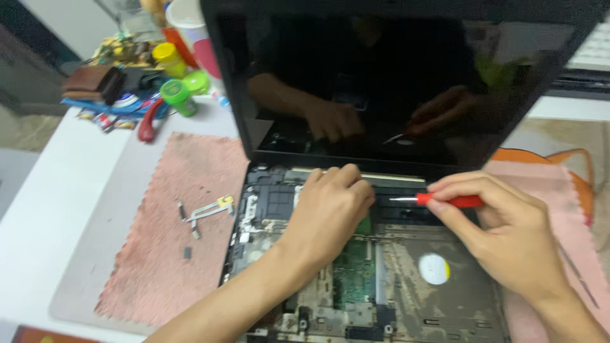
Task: The person uses a red screwdriver to remove screws from the internal frame of a disassembled laptop. They then detach a ribbon cable and lift out a small circuit board component from the laptop chassis.
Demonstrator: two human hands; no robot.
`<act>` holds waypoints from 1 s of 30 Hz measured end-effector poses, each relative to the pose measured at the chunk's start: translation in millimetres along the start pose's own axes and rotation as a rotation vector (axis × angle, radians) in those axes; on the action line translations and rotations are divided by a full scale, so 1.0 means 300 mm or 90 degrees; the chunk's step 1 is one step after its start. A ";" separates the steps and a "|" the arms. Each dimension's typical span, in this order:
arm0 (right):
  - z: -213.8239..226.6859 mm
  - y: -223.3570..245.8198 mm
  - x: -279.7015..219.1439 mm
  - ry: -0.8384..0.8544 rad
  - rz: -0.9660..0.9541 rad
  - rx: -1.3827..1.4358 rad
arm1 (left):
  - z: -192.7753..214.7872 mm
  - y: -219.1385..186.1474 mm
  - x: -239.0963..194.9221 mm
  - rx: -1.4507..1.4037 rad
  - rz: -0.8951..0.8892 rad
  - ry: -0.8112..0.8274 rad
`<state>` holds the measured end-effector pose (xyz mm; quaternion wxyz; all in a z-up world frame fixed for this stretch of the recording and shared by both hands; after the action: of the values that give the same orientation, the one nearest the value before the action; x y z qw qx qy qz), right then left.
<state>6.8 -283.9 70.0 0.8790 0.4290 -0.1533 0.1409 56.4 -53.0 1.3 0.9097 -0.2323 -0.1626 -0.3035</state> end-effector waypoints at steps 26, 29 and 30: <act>-0.009 -0.237 -0.119 -0.048 -0.171 0.227 | 0.451 0.458 -0.361 0.048 0.285 -0.099; -0.015 -0.153 -0.078 -0.088 -0.245 0.290 | 0.445 0.342 -0.276 0.047 0.183 -0.090; -0.006 -0.159 -0.072 -0.094 -0.247 0.282 | 0.429 0.311 -0.252 0.040 0.178 -0.090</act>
<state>5.5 -313.3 26.8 0.7609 0.6408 -0.0974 -0.0308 37.3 116.1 46.2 0.9360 -0.2452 -0.2019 -0.1518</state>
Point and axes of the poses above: each hand's wrist, its own x-axis towards the middle knuckle, its own z-axis out of the back of the hand, y = z × x, the point moved 2 cm from there along x, towards the middle knuckle, and after that the axes turned 1 degree about -x, right-handed, at the moved point
